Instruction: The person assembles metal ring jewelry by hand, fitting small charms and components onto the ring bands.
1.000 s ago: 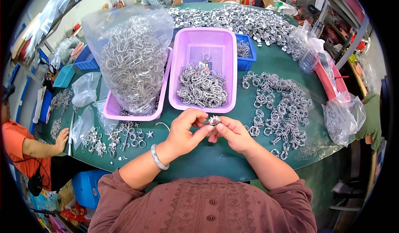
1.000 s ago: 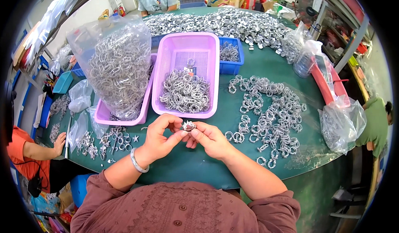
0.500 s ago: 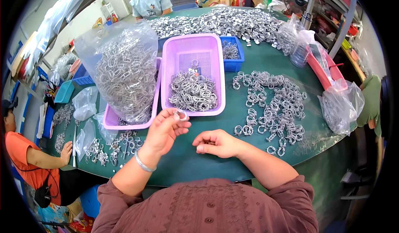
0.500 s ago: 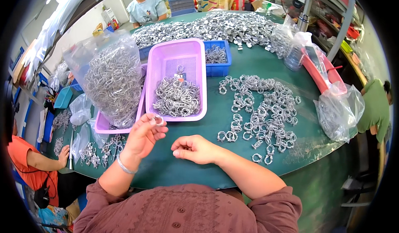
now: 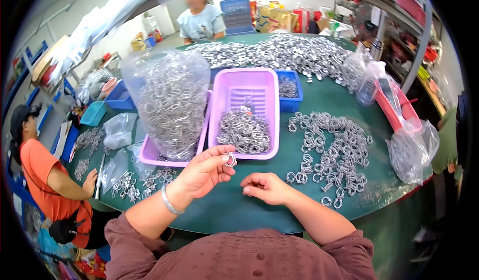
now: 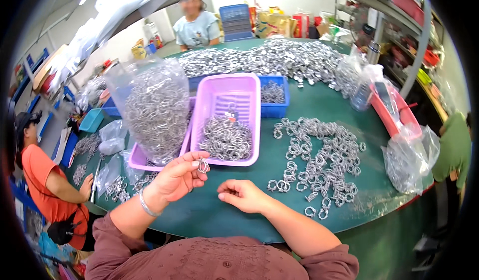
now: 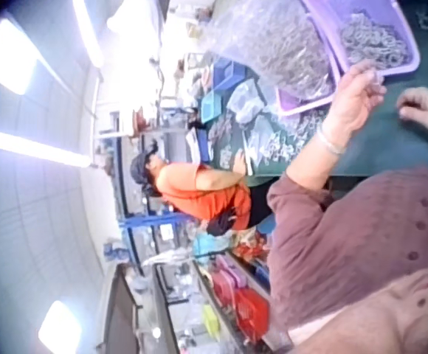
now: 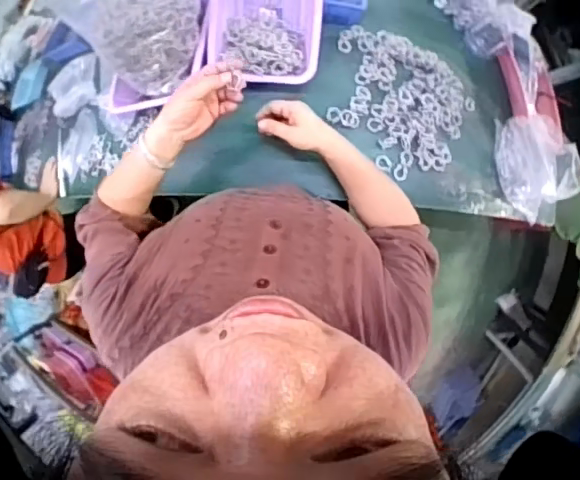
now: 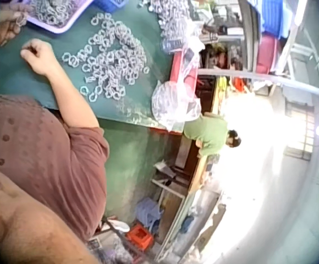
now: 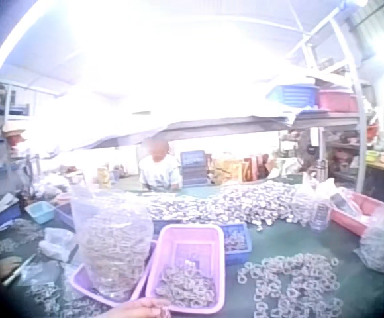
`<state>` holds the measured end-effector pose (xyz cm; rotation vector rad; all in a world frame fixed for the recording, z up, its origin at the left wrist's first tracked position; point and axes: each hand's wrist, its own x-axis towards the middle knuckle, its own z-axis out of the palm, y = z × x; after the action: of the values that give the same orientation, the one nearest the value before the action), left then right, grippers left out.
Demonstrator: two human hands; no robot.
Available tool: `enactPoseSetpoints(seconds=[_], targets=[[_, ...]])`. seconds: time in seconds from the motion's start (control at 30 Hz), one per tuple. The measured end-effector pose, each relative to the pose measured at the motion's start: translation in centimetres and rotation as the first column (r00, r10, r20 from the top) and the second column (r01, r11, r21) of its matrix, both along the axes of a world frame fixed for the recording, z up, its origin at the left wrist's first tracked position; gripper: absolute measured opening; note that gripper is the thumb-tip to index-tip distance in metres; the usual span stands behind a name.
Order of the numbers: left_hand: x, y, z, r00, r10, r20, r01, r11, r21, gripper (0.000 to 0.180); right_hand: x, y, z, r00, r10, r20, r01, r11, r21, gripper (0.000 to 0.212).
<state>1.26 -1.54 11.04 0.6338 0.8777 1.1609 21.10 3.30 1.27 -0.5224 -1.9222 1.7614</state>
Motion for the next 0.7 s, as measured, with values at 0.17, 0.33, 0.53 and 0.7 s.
enactPoseSetpoints(seconds=[0.17, 0.33, 0.53, 0.7], targets=[[-1.5, 1.2, 4.9, 0.940, 0.030, -0.339, 0.026, 0.987, 0.159, 0.024, 0.0, 0.7, 0.7, 0.999, -0.029, 0.045, 0.025, 0.994, 0.106, 0.023], [-1.0, 5.4, 7.1, 0.910, 0.158, -0.383, -0.003, 0.927, 0.376, 0.027, -0.1, 1.0, 0.6, 0.998, -0.051, -0.028, 0.056, 0.966, 0.251, 0.021], [1.2, 9.4, 3.2, 0.903, 0.248, -0.350, -0.129, 0.935, 0.329, 0.053, -0.2, 1.2, 0.9, 0.998, -0.054, -0.031, 0.061, 0.956, 0.286, 0.021], [2.3, 6.6, 0.1, 0.867, 0.105, -0.487, 0.055, 0.951, 0.303, 0.039, 2.7, 1.3, 5.0, 0.994, -0.073, 0.083, 0.027, 0.886, 0.463, 0.021]])
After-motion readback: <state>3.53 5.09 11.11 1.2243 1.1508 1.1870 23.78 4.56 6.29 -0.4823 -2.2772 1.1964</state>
